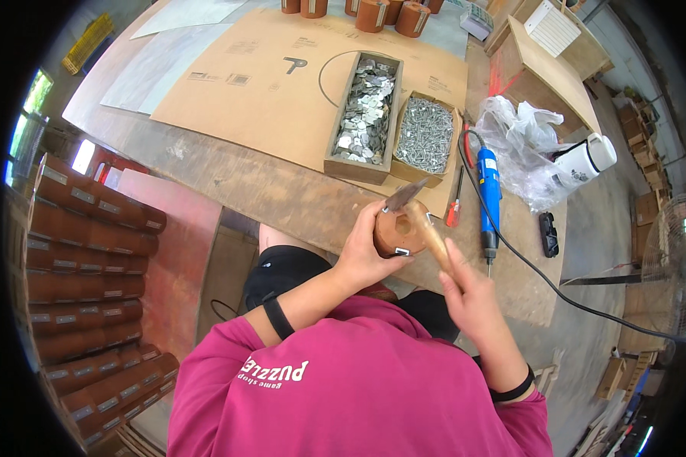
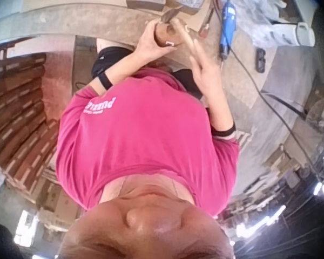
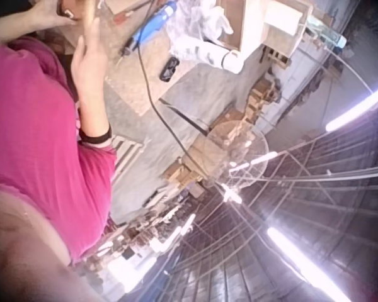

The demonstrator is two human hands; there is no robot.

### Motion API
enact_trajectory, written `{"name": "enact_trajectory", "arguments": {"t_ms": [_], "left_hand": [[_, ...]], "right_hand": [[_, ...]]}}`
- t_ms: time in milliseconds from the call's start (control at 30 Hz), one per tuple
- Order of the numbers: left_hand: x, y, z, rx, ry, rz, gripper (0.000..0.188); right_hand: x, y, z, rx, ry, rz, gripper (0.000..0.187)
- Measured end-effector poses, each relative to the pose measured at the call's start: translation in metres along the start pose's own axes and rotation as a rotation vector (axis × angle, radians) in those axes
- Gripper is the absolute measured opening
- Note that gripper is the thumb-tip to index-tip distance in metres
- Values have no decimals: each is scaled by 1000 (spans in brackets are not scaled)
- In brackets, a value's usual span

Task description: Installing metal hardware onto cylindrical wood or bamboo furniture components using a power screwdriver.

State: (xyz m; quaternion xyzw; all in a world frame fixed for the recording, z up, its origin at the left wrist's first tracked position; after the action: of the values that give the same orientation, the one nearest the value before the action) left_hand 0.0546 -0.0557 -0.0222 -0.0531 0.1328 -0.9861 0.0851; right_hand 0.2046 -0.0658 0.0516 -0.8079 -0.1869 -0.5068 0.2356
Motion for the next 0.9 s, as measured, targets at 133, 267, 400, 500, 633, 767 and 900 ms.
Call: {"name": "enact_trajectory", "arguments": {"t_ms": [133, 267, 400, 500, 633, 767, 900], "left_hand": [[1, 1, -4, 16, -2, -11, 85], [3, 0, -4, -3, 39, -4, 85], [5, -1, 6, -25, -102, -73, 84], [9, 0, 12, -21, -213, -138, 81], [10, 0, 5, 35, -294, -182, 73], [12, 0, 0, 93, -305, -177, 72], [11, 2, -5, 111, -317, -188, 72]], "right_hand": [[21, -12, 56, -501, -456, 53, 52], [45, -29, 123, -605, -489, 119, 52], [41, -35, 214, -628, -200, 93, 47], [25, -38, 257, -639, -93, 23, 44], [22, -49, 277, -536, 269, 120, 38], [30, -61, 223, -537, 730, 166, 33], [26, -64, 177, -328, 553, 356, 16]]}}
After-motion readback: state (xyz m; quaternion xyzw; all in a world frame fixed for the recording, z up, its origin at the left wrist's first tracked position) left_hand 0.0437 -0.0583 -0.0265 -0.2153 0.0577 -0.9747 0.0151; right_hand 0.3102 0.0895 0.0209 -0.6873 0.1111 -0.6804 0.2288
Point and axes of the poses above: each hand's wrist, its own y-axis away from the middle knuckle, its own x-axis out of the back of the hand, z = x × y, the point moved 10 cm from there along -y, towards the middle knuckle, and after that the axes turned 8 degrees about y, right-handed, at the moved point
